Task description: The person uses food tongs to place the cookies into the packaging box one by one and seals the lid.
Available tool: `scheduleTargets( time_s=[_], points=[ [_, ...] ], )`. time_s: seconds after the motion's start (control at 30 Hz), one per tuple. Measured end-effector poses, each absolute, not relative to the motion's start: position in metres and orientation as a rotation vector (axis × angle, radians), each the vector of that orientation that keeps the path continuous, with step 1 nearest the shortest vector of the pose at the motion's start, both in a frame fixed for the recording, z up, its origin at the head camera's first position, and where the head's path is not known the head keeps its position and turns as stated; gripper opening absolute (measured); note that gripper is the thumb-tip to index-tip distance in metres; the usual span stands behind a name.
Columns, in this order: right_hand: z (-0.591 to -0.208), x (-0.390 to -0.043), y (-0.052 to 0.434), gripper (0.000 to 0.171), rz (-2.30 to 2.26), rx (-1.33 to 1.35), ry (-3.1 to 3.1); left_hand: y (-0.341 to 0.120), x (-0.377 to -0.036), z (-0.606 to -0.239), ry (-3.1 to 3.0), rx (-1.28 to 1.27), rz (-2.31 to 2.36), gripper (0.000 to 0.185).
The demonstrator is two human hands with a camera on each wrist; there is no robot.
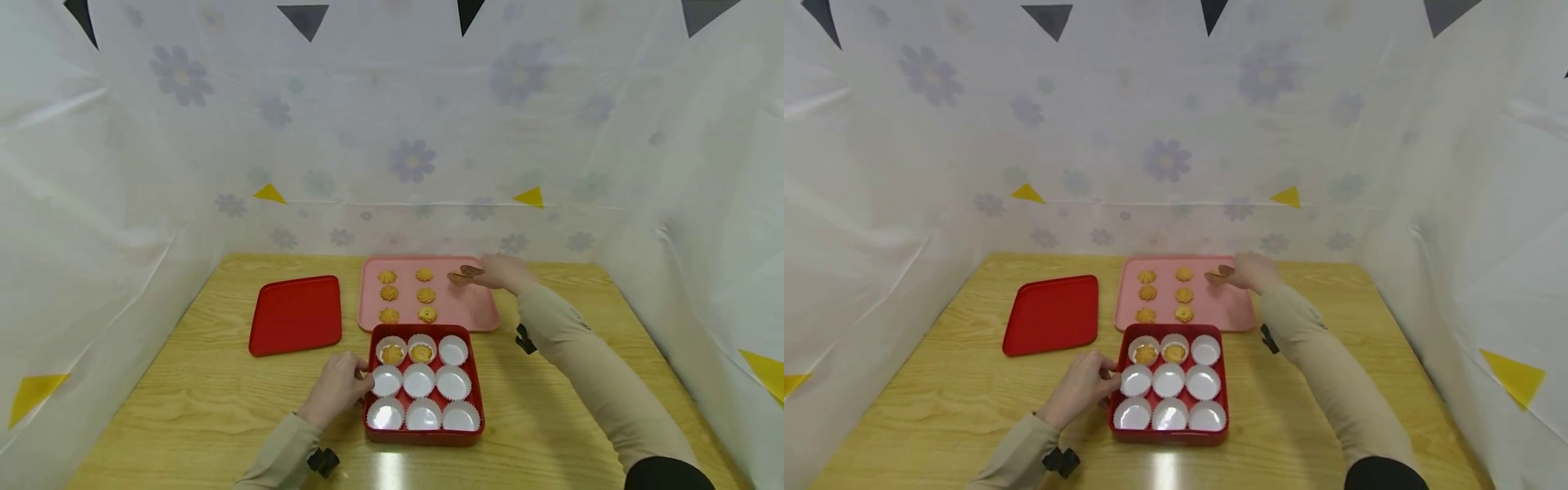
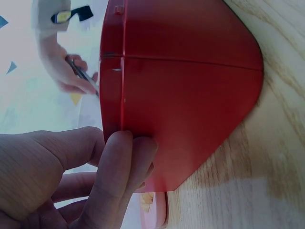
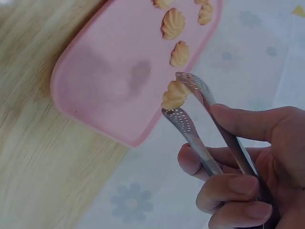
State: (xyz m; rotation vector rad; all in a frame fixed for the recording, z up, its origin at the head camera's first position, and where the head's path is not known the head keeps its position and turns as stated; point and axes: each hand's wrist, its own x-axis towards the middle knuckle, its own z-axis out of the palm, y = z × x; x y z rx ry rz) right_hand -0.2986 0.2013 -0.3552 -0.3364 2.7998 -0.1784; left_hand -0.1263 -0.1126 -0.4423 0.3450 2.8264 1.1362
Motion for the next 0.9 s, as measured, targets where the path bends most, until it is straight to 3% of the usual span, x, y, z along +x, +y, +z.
scheduleTargets(
  time_s=[0.1, 0.43, 0.63, 0.9],
  points=[
    [-0.351, -0.285, 0.213, 0.029, -0.247, -0.4, 2.803, -0.113, -0.126, -0.443, 2.824, 0.346, 1.14, 0.023],
    [-0.34, -0.23, 0.248, 0.023, -0.367, -0.636, 2.902, -0.113, -0.125, -0.441, 2.823, 0.333, 1.15, 0.039],
    [-0.338, -0.203, 0.258, 0.02, -0.267, -0.814, 2.923, -0.113, -0.125, -0.441, 2.861, 0.336, 1.123, 0.042],
    [-0.342, -0.192, 0.258, 0.034, -0.207, -0.969, 2.85, -0.113, -0.125, -0.441, 2.85, 0.328, 1.132, 0.041]
  ],
)
